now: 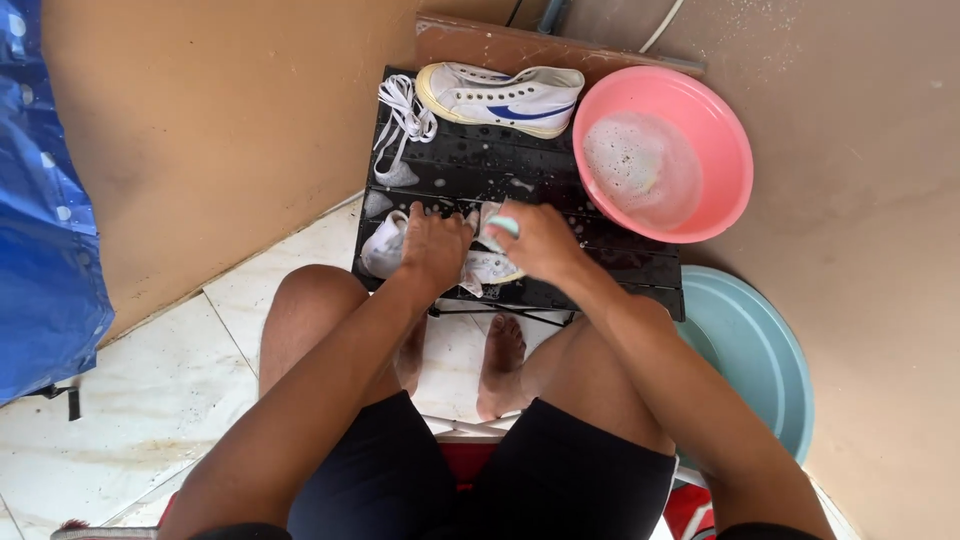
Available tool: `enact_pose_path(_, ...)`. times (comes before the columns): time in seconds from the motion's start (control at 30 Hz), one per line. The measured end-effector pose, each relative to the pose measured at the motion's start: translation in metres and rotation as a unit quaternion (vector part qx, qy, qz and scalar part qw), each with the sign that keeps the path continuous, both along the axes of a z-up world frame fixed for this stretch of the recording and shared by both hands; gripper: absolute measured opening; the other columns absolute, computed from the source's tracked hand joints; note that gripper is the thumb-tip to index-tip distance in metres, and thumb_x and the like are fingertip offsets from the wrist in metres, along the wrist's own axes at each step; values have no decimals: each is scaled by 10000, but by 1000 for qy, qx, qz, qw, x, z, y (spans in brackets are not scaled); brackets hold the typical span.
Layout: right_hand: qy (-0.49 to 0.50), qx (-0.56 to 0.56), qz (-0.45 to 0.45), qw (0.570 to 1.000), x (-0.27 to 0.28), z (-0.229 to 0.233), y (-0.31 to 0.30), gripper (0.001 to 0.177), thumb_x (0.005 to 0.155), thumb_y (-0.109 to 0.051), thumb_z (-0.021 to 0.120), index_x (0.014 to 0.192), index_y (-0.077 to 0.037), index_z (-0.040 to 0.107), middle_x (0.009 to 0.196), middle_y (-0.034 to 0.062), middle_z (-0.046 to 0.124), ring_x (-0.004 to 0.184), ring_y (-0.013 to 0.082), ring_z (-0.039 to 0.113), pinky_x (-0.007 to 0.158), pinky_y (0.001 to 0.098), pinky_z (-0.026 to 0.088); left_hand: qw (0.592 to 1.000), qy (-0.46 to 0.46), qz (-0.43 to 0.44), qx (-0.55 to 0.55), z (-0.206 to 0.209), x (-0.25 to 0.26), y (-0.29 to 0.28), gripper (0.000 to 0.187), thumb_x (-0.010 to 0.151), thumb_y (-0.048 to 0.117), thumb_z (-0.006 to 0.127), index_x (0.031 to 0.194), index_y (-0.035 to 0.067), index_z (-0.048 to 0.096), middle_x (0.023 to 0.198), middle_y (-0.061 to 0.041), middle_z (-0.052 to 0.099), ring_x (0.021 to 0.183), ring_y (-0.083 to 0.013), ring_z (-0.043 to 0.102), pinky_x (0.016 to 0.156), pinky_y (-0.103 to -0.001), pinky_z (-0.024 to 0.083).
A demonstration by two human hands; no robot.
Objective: The person scrubs a white sneaker with a light blue brush, repeatedly dipping the brush into a pink basin of soapy water. The person cleans the upper, sides, and sole of the shoe while seated on a low stool.
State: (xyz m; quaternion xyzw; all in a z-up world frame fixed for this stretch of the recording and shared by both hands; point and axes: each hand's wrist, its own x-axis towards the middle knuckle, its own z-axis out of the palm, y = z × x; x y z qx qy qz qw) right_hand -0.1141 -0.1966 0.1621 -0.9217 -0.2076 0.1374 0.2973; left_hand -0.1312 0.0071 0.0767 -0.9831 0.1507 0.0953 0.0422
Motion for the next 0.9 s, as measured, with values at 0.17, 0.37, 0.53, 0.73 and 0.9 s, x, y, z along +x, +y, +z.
enact_pose_path(0.17,-61,6,-33,998,49,-37,-40,287,1168,-345,797,1121,-65,839,786,169,785,740,387,803,676,493,589,997,-27,-9,-69,10,6,-2,709,991,645,942,1472,138,826,1529,-130,804,1463,-397,712,1285,-741,408)
enact_pose_path(0.37,-28,44,-57,997,43,-36,-50,254,1151,-351,808,1084,-108,843,755,129,790,738,326,774,692,465,582,964,-15,103,-246,-42,77,-12,273,1026,381,871,1162,153,937,1141,-107,881,1135,-404,845,1039,-643,567)
enact_pose_path(0.53,-13,123,39,992,16,12,-31,141,1110,-224,884,1054,-99,850,733,87,755,709,220,699,675,387,543,849,162,137,-484,-13,90,4,321,1096,280,808,1350,102,891,1271,-265,908,1203,-530,878,973,-616,721)
enact_pose_path(0.73,-75,72,193,976,22,2,-19,179,1027,-115,934,958,-36,790,645,183,688,547,315,601,586,433,492,805,235,190,-510,-23,107,8,475,1119,294,748,1556,122,823,1109,-186,940,952,-314,948,871,-424,817)
enact_pose_path(0.9,-92,124,198,968,17,-11,-12,53,1086,-8,864,1061,-49,843,749,113,767,547,261,617,618,364,535,691,296,210,-625,-27,112,22,623,1142,272,630,1672,-39,737,1440,-429,824,1329,-545,842,1214,-649,637)
